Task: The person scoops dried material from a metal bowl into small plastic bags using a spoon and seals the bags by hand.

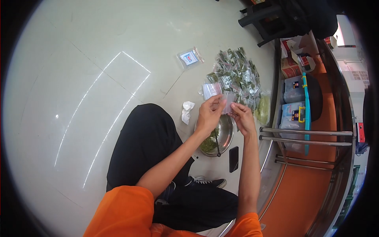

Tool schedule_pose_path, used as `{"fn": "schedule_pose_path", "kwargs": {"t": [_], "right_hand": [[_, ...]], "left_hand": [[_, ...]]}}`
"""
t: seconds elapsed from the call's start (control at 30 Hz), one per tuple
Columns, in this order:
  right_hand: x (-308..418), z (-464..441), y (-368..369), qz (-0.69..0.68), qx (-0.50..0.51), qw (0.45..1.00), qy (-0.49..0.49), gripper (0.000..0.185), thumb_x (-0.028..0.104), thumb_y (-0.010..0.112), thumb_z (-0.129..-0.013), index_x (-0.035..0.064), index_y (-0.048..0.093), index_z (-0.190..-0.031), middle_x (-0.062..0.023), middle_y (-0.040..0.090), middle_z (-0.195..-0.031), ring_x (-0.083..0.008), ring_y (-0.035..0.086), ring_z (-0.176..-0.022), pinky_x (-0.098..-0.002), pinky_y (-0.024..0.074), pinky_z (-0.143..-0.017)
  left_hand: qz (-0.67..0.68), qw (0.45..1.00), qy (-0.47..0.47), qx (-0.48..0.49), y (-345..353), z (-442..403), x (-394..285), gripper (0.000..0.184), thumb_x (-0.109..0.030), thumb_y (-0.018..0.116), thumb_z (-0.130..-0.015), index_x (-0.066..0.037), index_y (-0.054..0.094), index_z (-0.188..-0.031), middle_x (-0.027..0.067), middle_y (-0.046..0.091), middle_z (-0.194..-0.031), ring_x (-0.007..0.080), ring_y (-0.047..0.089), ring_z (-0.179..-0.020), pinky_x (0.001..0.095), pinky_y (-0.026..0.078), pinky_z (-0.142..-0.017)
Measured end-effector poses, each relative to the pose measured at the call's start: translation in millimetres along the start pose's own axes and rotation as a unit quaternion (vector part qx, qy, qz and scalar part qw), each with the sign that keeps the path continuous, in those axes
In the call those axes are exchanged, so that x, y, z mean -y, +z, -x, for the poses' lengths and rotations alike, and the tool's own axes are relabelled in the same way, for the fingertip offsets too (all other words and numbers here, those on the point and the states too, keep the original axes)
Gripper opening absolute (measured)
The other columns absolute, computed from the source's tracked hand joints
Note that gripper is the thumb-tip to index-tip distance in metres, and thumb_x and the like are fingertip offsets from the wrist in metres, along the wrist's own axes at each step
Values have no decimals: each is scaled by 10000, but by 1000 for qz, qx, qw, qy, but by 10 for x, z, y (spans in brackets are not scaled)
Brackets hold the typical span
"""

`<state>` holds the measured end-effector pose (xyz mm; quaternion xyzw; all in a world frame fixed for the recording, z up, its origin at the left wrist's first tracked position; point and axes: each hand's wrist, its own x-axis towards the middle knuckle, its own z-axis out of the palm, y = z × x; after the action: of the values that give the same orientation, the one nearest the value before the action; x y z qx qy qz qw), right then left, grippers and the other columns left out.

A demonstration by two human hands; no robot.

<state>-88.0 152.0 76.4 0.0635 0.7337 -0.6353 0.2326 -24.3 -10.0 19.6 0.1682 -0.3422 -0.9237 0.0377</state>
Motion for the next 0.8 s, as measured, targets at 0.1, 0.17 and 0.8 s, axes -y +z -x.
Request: {"fn": "schedule_pose_path", "kwargs": {"t": [0.1, 0.17, 0.8], "right_hand": [[23, 65, 35, 9, -27, 1000, -4, 148, 116, 684, -955, 20, 717, -1064, -31, 723, -941, -123, 669, -864, -322, 543, -811], [18, 65, 22, -7, -60, 998, -4, 149, 116, 687, -950, 26, 712, -1065, -38, 718, -959, -136, 667, -886, -333, 532, -840], [-938, 2359, -158, -229, -235, 937, -120, 136, 95, 648, -971, 13, 683, -1073, -59, 698, -1023, -167, 664, -957, -343, 535, -846]], "left_hand": [[-83, 996, -2, 42, -42, 4, -33, 320, -137, 649, -993, 57, 612, -1244, 135, 672, -1125, 178, 677, -951, 287, 588, -798], [7, 1000, -6, -2, -36, -13, -23, 183, -52, 666, -963, 57, 640, -1107, 111, 678, -1026, 175, 692, -887, 273, 600, -785], [-323, 928, 80, 165, 78, 73, 13, 667, -413, 547, -1038, 88, 426, -1461, 250, 546, -1412, 283, 530, -1322, 347, 383, -1126]]}}
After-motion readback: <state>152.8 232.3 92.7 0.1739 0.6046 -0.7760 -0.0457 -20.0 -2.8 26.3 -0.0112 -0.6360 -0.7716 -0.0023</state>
